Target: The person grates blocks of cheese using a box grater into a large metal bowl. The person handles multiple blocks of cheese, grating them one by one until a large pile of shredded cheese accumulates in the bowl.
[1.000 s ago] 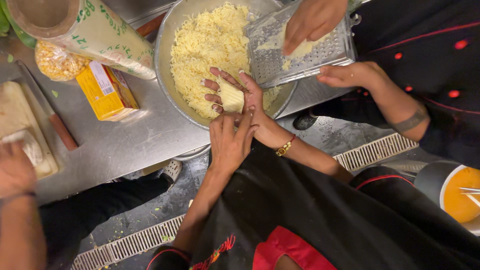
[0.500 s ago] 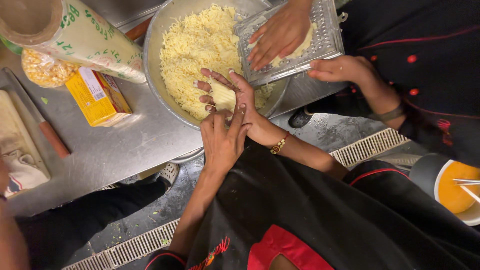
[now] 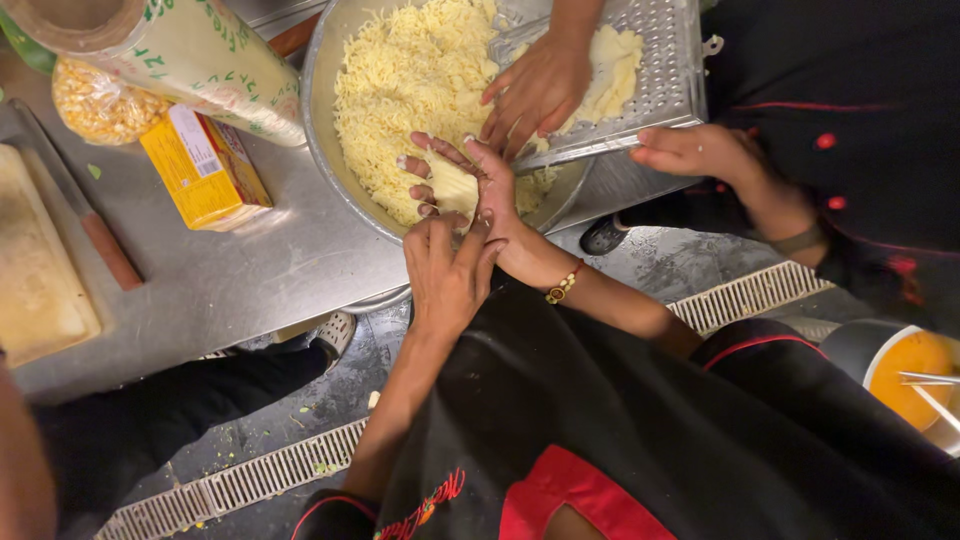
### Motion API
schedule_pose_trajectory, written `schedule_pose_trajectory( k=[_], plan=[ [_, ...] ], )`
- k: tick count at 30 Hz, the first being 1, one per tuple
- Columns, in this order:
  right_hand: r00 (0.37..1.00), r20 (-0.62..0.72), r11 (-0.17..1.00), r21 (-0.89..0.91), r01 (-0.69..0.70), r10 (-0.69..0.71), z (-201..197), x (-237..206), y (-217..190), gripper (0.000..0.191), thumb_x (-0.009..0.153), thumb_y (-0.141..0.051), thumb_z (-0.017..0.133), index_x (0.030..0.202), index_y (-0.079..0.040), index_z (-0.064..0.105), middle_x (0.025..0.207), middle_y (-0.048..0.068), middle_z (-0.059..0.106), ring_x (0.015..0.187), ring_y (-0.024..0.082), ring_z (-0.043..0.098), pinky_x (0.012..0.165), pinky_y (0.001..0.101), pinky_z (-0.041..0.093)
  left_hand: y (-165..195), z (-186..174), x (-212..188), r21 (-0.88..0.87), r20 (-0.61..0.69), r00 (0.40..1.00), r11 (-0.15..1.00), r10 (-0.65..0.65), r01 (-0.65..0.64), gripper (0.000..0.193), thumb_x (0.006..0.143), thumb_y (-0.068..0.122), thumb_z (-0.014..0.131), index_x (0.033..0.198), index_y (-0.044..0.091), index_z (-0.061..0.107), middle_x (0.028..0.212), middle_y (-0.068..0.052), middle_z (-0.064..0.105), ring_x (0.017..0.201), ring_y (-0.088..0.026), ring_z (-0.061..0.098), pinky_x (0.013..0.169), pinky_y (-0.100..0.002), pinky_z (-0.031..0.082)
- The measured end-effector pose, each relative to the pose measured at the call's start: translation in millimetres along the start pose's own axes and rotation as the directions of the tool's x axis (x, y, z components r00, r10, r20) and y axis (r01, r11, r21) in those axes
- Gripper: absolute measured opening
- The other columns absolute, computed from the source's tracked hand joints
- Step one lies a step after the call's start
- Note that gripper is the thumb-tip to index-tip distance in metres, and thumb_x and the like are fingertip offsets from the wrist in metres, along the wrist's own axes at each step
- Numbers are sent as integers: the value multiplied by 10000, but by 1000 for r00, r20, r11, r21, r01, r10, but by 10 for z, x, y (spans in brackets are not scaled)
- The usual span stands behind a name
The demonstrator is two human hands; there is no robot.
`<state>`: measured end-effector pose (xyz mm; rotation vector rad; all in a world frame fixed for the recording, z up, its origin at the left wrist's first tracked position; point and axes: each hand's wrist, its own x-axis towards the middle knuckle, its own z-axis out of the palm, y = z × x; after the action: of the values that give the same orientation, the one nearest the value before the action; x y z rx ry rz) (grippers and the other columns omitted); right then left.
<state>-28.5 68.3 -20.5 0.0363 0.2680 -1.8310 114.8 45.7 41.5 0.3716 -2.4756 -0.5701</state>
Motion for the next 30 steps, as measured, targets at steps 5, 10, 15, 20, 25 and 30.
schedule_pose_trajectory(
  k=[5, 10, 15, 20, 25, 30],
  plan=[
    [999, -45, 999, -33, -4, 3, 18, 5, 34, 644, 1029, -467, 452, 1524, -54, 461, 1272, 196, 636, 936, 296, 694, 779, 414, 580, -24, 3, -32, 2, -21, 1000, 1000, -14, 14, 364, 890, 266, 812, 1202, 93, 738, 1173, -103, 587, 1099, -339, 491, 965, -472, 425],
    [996, -86, 998, -58, -21, 16, 1, 28, 58, 614, 1022, -459, 483, 1486, -59, 509, 1218, 171, 657, 918, 278, 695, 766, 396, 575, -52, 19, -45, -3, -39, 999, 1000, -6, 6, 349, 897, 268, 815, 1185, 85, 742, 1141, -84, 589, 1068, -326, 499, 946, -465, 426],
    [989, -150, 994, -110, -20, 3, -47, 41, 55, 589, 1015, -442, 503, 1460, -59, 541, 1154, 144, 664, 893, 266, 689, 746, 388, 567, -78, 26, -42, -19, -31, 1000, 1000, 2, -3, 345, 889, 263, 816, 1173, 82, 741, 1140, -80, 591, 1058, -319, 503, 927, -459, 427],
    [980, -199, 989, -143, -24, -5, -91, 9, 30, 582, 983, -437, 504, 1434, -74, 560, 1142, 129, 675, 876, 252, 687, 739, 382, 564, -74, 31, -34, -49, -27, 1000, 999, 10, -11, 342, 881, 259, 817, 1160, 78, 739, 1143, -82, 598, 1057, -318, 508, 924, -455, 429],
    [991, -131, 995, -100, -20, 6, -107, -21, 26, 562, 1023, -417, 514, 1455, -61, 567, 1111, 115, 655, 905, 259, 689, 756, 385, 558, -58, 23, -32, -79, -15, 1000, 997, 1, -2, 343, 885, 261, 821, 1163, 76, 744, 1136, -86, 605, 1052, -320, 514, 908, -447, 430],
    [979, -205, 987, -159, -25, -8, -144, -39, 30, 575, 1000, -417, 513, 1447, -59, 565, 1185, 163, 684, 907, 276, 692, 784, 390, 572, -62, 24, -64, -73, -23, 1000, 997, 7, -9, 345, 879, 264, 817, 1153, 73, 733, 1152, -99, 598, 1069, -337, 513, 918, -461, 432]
  ],
)
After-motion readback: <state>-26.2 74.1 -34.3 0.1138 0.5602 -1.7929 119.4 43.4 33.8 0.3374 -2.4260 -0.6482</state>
